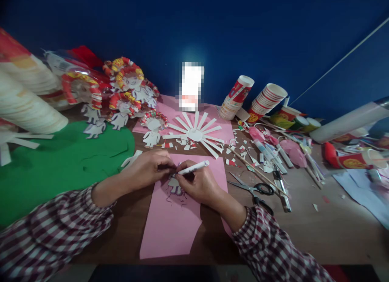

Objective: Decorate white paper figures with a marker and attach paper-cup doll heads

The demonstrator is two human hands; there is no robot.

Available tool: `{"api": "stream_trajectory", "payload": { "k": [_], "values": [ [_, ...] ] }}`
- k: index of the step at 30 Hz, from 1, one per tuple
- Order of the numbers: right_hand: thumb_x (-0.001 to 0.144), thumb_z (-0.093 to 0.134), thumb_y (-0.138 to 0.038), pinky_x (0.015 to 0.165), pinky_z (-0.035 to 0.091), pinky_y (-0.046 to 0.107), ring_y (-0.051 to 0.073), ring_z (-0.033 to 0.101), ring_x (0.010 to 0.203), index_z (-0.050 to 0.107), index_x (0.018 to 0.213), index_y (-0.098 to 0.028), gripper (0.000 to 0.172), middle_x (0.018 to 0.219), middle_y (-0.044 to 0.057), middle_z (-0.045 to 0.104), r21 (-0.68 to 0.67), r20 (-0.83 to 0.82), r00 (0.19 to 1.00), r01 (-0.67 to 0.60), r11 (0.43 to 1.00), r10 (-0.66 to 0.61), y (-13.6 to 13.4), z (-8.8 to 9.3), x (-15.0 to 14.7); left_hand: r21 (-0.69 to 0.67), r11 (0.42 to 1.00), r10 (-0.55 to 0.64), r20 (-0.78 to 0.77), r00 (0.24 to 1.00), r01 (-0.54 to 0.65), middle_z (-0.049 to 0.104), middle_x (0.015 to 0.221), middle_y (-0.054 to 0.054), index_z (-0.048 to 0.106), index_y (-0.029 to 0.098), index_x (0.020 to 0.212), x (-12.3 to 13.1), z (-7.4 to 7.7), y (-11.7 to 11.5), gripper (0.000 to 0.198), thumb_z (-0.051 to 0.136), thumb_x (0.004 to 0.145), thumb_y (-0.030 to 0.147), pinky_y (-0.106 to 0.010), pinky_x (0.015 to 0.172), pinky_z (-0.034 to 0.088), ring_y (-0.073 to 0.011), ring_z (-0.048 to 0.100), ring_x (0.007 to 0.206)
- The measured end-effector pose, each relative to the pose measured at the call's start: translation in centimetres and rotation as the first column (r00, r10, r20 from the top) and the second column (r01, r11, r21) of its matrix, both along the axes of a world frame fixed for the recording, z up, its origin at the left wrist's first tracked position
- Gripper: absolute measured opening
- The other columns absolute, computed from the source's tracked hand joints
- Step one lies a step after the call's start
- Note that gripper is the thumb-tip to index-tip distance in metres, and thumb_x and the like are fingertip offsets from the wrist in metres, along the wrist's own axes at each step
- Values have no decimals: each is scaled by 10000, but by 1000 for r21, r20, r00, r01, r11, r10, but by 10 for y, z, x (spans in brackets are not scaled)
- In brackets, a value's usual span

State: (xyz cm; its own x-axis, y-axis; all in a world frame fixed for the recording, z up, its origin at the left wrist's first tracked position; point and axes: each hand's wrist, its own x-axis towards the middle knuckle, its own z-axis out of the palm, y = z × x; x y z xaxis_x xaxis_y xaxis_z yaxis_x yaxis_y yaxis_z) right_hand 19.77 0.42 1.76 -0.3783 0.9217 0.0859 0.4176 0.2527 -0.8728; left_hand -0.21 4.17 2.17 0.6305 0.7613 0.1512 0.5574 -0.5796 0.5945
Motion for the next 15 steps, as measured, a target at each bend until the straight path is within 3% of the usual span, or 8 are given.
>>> {"api": "stream_trajectory", "payload": {
  "k": [15],
  "values": [
    [841, 581, -225, 527, 440, 216, 112, 540, 591, 602, 858, -177, 54, 715, 10, 615, -5, -6, 1000, 28, 1000, -28, 0, 1, -1, -1, 1000, 5, -3, 1000, -5, 650, 795, -16, 726, 197, 863, -1, -1, 0, 107, 641, 827, 143, -259, 694, 406, -151, 586, 784]
  ]
}}
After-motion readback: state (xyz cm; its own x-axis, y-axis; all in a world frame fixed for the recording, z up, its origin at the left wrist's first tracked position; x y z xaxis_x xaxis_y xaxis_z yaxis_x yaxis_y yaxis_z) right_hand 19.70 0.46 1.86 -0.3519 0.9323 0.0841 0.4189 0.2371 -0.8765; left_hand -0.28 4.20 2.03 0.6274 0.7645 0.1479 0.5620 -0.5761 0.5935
